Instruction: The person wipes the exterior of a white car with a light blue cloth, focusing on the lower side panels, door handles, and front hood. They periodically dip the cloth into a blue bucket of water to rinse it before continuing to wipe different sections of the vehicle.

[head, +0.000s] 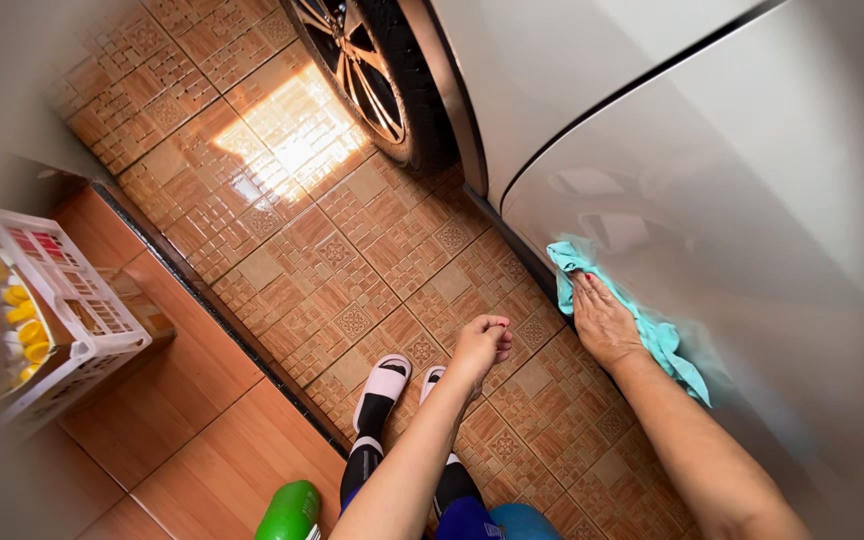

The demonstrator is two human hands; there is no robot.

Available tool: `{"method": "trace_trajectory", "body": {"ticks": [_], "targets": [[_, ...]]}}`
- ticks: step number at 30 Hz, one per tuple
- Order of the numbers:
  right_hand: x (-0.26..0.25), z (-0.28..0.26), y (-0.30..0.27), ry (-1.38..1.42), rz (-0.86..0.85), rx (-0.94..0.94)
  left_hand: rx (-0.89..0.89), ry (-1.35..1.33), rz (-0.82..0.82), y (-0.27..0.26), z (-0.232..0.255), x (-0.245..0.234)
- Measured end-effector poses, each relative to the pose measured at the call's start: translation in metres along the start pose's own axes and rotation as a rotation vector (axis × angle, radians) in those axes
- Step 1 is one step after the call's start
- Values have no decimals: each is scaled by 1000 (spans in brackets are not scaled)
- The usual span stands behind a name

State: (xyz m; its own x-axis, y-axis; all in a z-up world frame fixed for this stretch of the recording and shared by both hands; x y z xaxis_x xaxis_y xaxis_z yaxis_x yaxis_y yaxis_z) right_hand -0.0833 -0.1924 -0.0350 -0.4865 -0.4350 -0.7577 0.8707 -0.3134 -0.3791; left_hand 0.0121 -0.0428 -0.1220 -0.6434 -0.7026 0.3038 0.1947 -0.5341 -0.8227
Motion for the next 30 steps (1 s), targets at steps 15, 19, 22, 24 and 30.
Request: {"method": "trace_trajectory", "body": {"ticks": [15,19,22,24,30], "targets": [[-60,-27,40,2475,182,614,-255,-488,154,-60,-7,-39],[-169,-12,19,2568,-18,600,206,-577,165,-106,106,-62],[-271,26,25,2230,287,361,465,-404,171,-144,184,-62],[-316,43,37,2235,320,320,542,-270,108,-166,234,-55],[-413,106,87,1985,545,175,499,139,-59,-227,381,-51]]}}
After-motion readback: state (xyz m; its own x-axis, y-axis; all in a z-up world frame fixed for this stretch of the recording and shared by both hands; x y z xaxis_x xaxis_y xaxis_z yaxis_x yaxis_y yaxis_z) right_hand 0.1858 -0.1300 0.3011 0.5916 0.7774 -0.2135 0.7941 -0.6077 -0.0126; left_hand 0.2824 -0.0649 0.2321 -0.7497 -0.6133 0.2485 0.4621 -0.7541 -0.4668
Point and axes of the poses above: each hand's wrist, its own y-axis towards the middle knuckle, its own x-axis out of the palm, z = x × y, the point moved 10 cm from there along y, towards the middle knuckle, and after that the axes turned 8 degrees about z, right-handed, at the moved point
